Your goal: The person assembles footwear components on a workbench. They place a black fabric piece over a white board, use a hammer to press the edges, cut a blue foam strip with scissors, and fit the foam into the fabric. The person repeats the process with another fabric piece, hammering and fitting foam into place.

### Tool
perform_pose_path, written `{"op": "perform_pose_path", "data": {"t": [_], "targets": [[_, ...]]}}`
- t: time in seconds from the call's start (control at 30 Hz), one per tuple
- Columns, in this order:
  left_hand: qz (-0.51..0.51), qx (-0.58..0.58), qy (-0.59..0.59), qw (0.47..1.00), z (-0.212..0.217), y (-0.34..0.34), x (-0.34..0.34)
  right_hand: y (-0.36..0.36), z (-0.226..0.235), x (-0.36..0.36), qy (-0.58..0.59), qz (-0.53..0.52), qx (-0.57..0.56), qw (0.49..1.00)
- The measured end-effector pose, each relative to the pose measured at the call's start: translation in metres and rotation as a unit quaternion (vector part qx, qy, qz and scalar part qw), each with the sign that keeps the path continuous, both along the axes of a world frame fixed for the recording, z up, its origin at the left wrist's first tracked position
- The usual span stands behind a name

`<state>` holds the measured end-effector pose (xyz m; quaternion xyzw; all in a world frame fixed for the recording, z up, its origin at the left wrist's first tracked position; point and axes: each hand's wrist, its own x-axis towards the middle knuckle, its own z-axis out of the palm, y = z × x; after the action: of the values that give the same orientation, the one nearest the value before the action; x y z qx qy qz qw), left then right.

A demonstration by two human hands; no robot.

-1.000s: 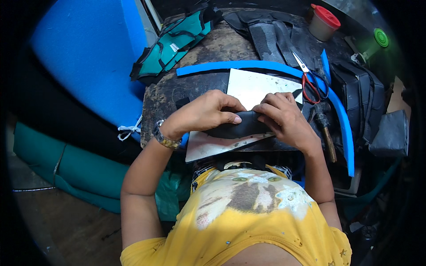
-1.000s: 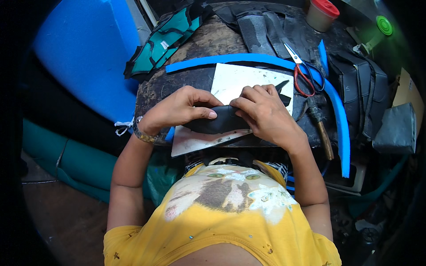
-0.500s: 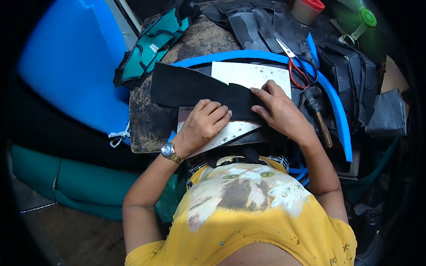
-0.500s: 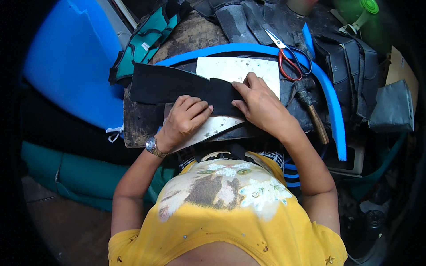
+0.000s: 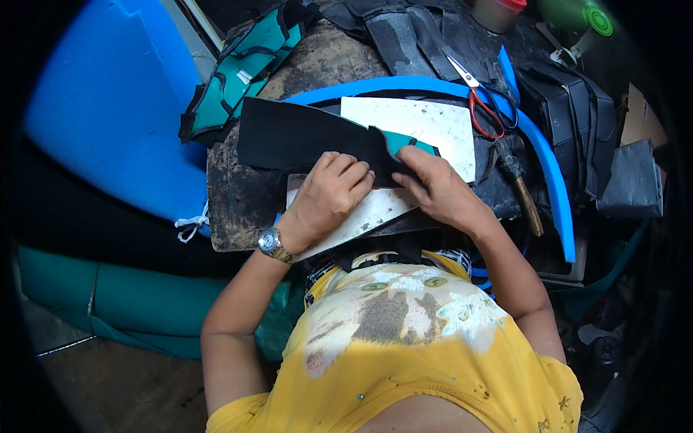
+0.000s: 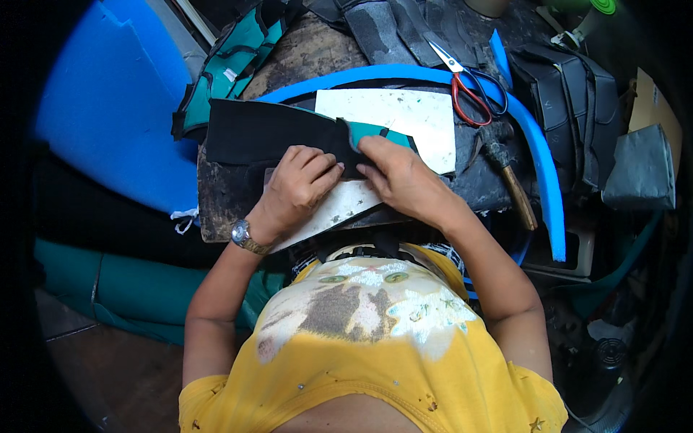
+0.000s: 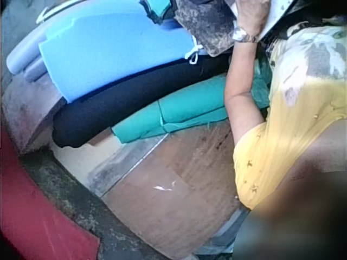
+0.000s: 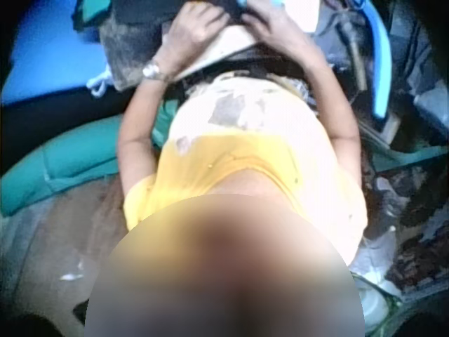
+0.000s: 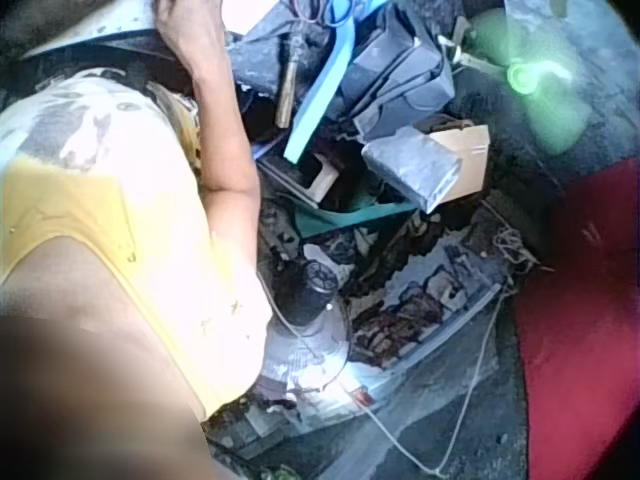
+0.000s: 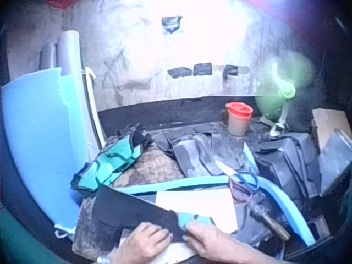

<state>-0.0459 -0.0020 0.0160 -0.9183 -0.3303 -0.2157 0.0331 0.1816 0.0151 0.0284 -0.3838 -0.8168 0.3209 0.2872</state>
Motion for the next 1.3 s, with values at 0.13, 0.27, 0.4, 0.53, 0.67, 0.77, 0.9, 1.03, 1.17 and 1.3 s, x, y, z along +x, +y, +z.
{"op": "perform_pose_path", "data": {"t": [0.13,0.27,0.4,0.53,0.67,0.77,0.9,1.03,1.17,1.3], "targets": [[0.030,-0.139,-0.110,0.984,0.007,0.010,0.013,0.009,-0.011,0.001,0.001,-0.002,-0.004,1.000],[0.064,-0.192,-0.152,0.967,0.009,0.028,0.027,0.009,-0.013,-0.002,0.005,-0.015,-0.002,1.000],[0.048,-0.248,-0.164,0.954,0.006,0.042,0.028,0.010,-0.002,-0.001,0.007,-0.034,-0.070,0.997],[0.090,-0.220,-0.184,0.954,-0.002,0.037,0.030,0.014,0.010,0.004,-0.061,-0.058,-0.199,0.976],[0.100,-0.188,-0.193,0.958,-0.004,0.030,0.033,0.014,0.004,0.004,-0.066,-0.039,-0.167,0.983],[0.104,-0.161,-0.170,0.966,-0.002,0.032,0.033,0.016,-0.008,0.000,0.026,-0.059,-0.213,0.975],[0.103,-0.155,-0.158,0.970,0.000,0.036,0.034,0.022,-0.017,-0.001,0.054,-0.063,-0.192,0.978],[0.108,-0.172,-0.175,0.963,-0.001,0.034,0.031,0.026,-0.011,-0.001,-0.057,-0.035,-0.117,0.991],[0.121,-0.181,-0.212,0.952,-0.007,0.032,0.029,0.026,-0.001,0.001,-0.101,-0.007,-0.084,0.991],[0.135,-0.188,-0.238,0.943,-0.013,0.041,0.032,0.030,0.008,0.001,-0.099,-0.009,-0.123,0.987]]}}
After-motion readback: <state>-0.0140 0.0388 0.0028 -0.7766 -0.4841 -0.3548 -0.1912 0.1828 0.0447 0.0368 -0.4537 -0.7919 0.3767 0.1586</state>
